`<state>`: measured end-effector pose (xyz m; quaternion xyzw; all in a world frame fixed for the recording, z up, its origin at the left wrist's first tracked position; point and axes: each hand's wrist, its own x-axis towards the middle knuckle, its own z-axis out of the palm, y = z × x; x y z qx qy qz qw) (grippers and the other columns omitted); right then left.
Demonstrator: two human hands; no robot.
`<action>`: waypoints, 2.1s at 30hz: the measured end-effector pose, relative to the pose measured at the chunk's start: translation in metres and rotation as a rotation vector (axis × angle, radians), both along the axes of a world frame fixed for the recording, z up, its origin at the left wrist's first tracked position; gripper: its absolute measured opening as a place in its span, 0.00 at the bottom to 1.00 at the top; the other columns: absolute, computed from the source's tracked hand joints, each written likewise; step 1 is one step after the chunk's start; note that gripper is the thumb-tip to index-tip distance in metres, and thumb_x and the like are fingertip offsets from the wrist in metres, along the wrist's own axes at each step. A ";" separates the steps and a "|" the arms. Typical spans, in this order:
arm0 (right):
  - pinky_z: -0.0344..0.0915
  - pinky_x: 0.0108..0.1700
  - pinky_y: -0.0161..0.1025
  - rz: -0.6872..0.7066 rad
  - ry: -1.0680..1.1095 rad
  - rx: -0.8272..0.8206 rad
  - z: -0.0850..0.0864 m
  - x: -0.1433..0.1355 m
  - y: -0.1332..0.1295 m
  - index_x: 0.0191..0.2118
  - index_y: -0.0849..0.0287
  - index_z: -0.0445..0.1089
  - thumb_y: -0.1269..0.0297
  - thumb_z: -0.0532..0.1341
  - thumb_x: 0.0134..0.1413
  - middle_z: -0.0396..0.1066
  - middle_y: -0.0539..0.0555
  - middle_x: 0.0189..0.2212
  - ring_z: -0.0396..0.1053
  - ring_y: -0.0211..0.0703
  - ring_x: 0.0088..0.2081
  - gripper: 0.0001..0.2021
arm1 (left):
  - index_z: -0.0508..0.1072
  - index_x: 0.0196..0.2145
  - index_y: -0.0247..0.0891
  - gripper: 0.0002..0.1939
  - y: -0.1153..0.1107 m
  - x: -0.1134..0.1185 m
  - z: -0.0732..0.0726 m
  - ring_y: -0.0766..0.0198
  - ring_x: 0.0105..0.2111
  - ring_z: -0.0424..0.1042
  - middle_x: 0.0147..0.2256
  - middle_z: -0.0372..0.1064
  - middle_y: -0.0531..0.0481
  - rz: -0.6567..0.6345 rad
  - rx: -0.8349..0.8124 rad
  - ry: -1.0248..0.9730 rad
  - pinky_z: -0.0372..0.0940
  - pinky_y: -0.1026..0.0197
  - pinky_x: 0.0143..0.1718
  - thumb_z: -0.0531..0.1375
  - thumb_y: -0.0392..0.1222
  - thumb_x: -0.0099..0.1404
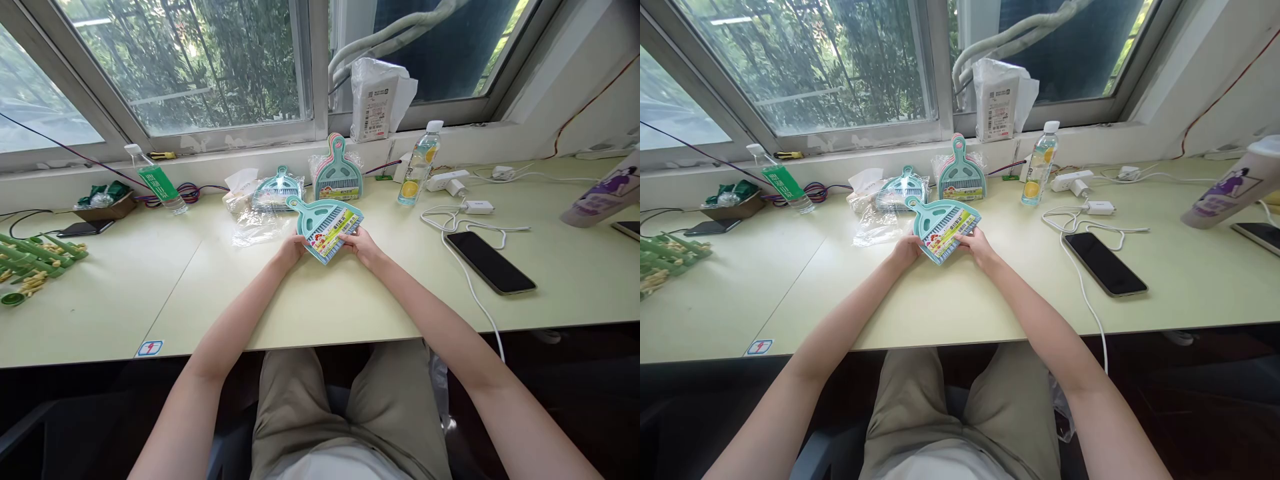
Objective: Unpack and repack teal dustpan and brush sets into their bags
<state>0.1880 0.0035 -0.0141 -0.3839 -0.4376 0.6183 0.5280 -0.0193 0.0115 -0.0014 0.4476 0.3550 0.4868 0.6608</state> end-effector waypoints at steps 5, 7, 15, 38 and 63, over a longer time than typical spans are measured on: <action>0.76 0.45 0.42 -0.008 -0.001 -0.026 0.000 0.000 0.001 0.42 0.57 0.67 0.72 0.66 0.48 0.76 0.54 0.43 0.76 0.42 0.40 0.14 | 0.64 0.54 0.39 0.38 0.003 -0.002 -0.002 0.55 0.39 0.75 0.37 0.74 0.49 0.013 -0.024 -0.016 0.69 0.58 0.34 0.56 0.31 0.41; 0.76 0.44 0.42 -0.009 0.001 -0.022 0.000 0.000 0.001 0.42 0.57 0.67 0.72 0.67 0.48 0.76 0.54 0.43 0.76 0.42 0.39 0.15 | 0.64 0.55 0.40 0.39 0.004 -0.003 -0.004 0.55 0.38 0.75 0.37 0.74 0.50 0.005 -0.018 -0.021 0.69 0.59 0.33 0.57 0.31 0.41; 0.76 0.46 0.45 -0.005 0.010 -0.007 -0.002 0.000 0.002 0.41 0.57 0.66 0.72 0.67 0.47 0.76 0.53 0.42 0.76 0.43 0.39 0.15 | 0.63 0.57 0.44 0.42 0.005 -0.003 -0.007 0.56 0.39 0.74 0.37 0.73 0.52 -0.033 0.042 0.013 0.70 0.53 0.41 0.59 0.28 0.41; 0.75 0.51 0.49 0.012 0.006 0.011 0.001 0.000 0.000 0.42 0.56 0.66 0.72 0.66 0.49 0.76 0.53 0.44 0.76 0.45 0.43 0.14 | 0.67 0.51 0.41 0.36 0.000 -0.003 0.000 0.53 0.45 0.74 0.40 0.75 0.51 -0.052 0.057 0.007 0.69 0.51 0.47 0.58 0.30 0.40; 0.74 0.51 0.50 0.016 -0.010 0.011 -0.001 0.002 0.001 0.41 0.56 0.66 0.70 0.67 0.48 0.77 0.54 0.42 0.77 0.46 0.43 0.14 | 0.64 0.56 0.45 0.41 0.001 -0.002 -0.004 0.54 0.44 0.74 0.41 0.74 0.51 -0.058 0.096 0.053 0.70 0.53 0.46 0.59 0.28 0.41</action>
